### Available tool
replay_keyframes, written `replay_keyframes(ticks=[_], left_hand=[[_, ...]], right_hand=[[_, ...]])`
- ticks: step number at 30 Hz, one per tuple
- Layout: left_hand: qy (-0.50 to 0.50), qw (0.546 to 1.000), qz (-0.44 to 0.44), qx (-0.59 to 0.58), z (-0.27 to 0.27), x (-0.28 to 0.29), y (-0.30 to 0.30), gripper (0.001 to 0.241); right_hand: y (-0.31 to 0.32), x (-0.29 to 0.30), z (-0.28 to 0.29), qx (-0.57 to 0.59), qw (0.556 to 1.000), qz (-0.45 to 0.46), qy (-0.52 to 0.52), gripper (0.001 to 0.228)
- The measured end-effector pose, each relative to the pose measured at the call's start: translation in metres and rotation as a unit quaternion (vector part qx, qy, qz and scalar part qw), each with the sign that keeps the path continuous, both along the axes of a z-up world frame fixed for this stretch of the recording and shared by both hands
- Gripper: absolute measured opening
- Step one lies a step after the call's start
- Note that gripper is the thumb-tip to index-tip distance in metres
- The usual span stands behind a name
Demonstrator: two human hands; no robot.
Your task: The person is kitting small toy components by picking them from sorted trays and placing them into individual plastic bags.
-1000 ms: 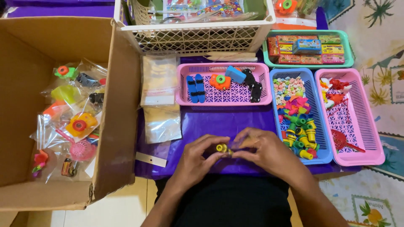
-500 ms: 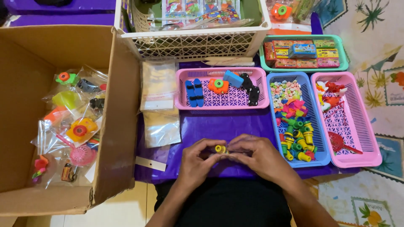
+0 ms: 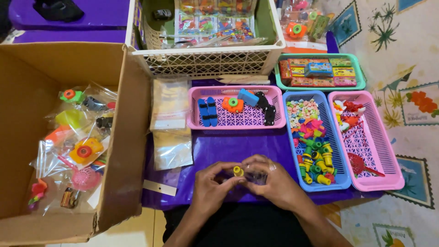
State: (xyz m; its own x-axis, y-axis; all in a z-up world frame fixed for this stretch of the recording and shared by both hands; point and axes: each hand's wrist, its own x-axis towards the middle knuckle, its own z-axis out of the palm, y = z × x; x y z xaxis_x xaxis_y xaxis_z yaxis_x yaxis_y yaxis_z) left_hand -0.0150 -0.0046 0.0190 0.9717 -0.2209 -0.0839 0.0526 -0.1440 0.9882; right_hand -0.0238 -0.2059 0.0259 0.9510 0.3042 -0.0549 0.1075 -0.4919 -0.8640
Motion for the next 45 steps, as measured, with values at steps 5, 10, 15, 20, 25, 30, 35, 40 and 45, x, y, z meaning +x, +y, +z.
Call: replay_keyframes(ticks=[5, 10, 15, 20, 25, 30, 35, 40, 45], left_hand=[[-0.044, 0.999, -0.005, -0.006, 0.001, -0.001, 0.004, 0.03], [-0.008, 0.999, -0.011, -0.036, -0.002, 0.0, 0.006, 0.037], [0.048, 0.993, -0.06, -0.092, -0.01, 0.004, 0.008, 0.057], [0.044, 0.989, -0.061, -0.124, -0.015, -0.001, 0.005, 0.046], [0.059, 0.983, -0.073, -0.159, -0.016, -0.002, 0.004, 0.051], [0.11, 0.969, -0.018, -0.221, -0.031, -0.003, -0.003, 0.042], [0.104, 0.972, -0.037, -0.208, -0.023, -0.004, 0.002, 0.036], [0.123, 0.98, -0.035, -0.15, -0.015, 0.0, 0.01, 0.044], [0.16, 0.969, 0.028, -0.184, -0.027, 0.001, 0.012, 0.035]], right_hand=[[0.003, -0.004, -0.01, -0.011, 0.999, -0.031, -0.012, 0.023], [0.006, -0.004, -0.001, -0.012, 0.999, -0.015, -0.045, 0.019], [0.002, -0.004, 0.006, -0.011, 0.998, -0.046, -0.04, 0.015], [0.006, -0.008, 0.014, 0.039, 0.996, -0.081, -0.024, 0.012], [0.01, -0.009, 0.015, 0.05, 0.99, -0.129, -0.017, 0.009], [0.009, -0.008, 0.016, 0.021, 0.988, -0.15, -0.02, 0.008], [0.01, -0.004, 0.026, 0.01, 0.996, -0.084, 0.009, 0.013], [0.003, -0.001, 0.031, 0.033, 0.996, -0.051, 0.061, 0.021], [-0.005, -0.002, 0.051, 0.079, 0.988, -0.131, 0.005, 0.024]])
